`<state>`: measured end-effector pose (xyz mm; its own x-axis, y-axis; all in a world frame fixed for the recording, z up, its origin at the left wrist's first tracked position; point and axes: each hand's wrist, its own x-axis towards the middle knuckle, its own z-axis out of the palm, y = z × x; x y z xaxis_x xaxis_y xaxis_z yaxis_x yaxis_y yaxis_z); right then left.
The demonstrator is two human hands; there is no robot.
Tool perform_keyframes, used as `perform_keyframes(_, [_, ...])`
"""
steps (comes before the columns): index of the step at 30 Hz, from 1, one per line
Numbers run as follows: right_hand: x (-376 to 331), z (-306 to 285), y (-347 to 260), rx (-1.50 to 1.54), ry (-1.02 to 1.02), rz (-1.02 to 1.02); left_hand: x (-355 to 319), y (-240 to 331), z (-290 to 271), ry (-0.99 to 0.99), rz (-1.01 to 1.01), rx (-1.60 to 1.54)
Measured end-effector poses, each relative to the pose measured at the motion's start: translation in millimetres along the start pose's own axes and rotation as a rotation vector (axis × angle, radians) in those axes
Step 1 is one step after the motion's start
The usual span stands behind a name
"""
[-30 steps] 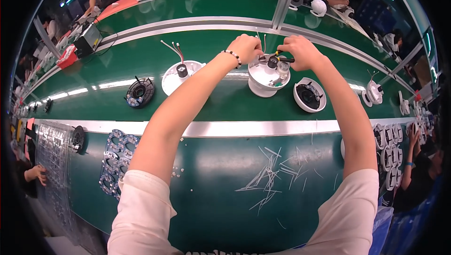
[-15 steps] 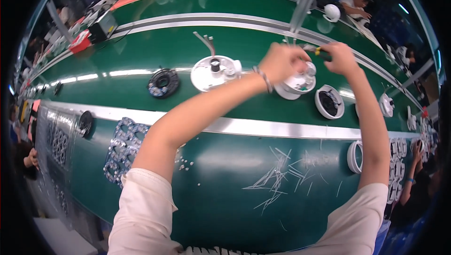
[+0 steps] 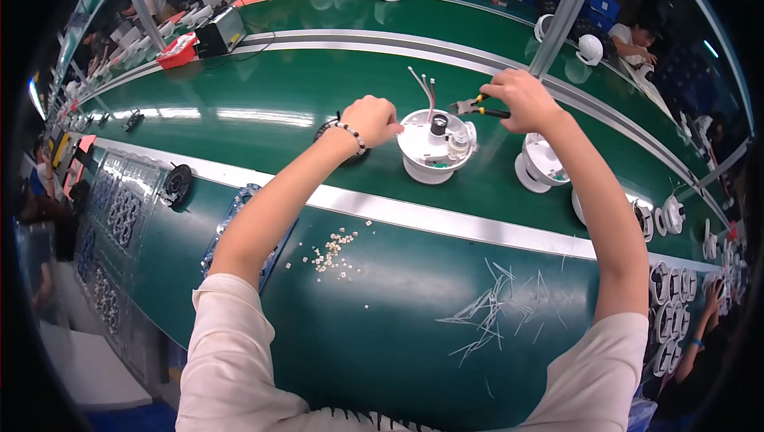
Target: Assembling security camera components on a production line.
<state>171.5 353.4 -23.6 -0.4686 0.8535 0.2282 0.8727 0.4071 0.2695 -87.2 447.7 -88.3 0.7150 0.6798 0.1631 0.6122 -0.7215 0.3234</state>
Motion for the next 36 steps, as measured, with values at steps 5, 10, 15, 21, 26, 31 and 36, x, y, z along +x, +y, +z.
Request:
perform_keyframes(5, [24, 8, -14, -0.006, -0.191, -0.003, 12, 9, -1, 0.121, 0.092, 0.048])
perform_keyframes(10, [24, 7, -13, -0.051, -0.216, -0.035, 24, 20, -1, 0.175, 0.14, 0.062])
perform_keyframes(15, [19, 4, -12, -0.06, -0.272, 0.01, 27, 24, 10, -0.037, 0.108, 0.041])
perform_keyframes(21, [14, 0, -11, -0.047, -0.283, 0.016, 39, 41, 11, 0.115, 0.234, 0.081])
perform_keyframes(26, [8, 3, -9, -0.115, -0.369, 0.091, 55, 60, 3, 0.034, 0.284, 0.178])
perform_keyframes(31, [-27, -31, 11, -0.047, -0.052, 0.279, 22, 58, -30, 0.326, 0.284, -0.232])
perform_keyframes(36, [-152, -59, 27, -0.034, 0.449, 0.639, -65, 109, 10, 0.308, 0.662, -0.311])
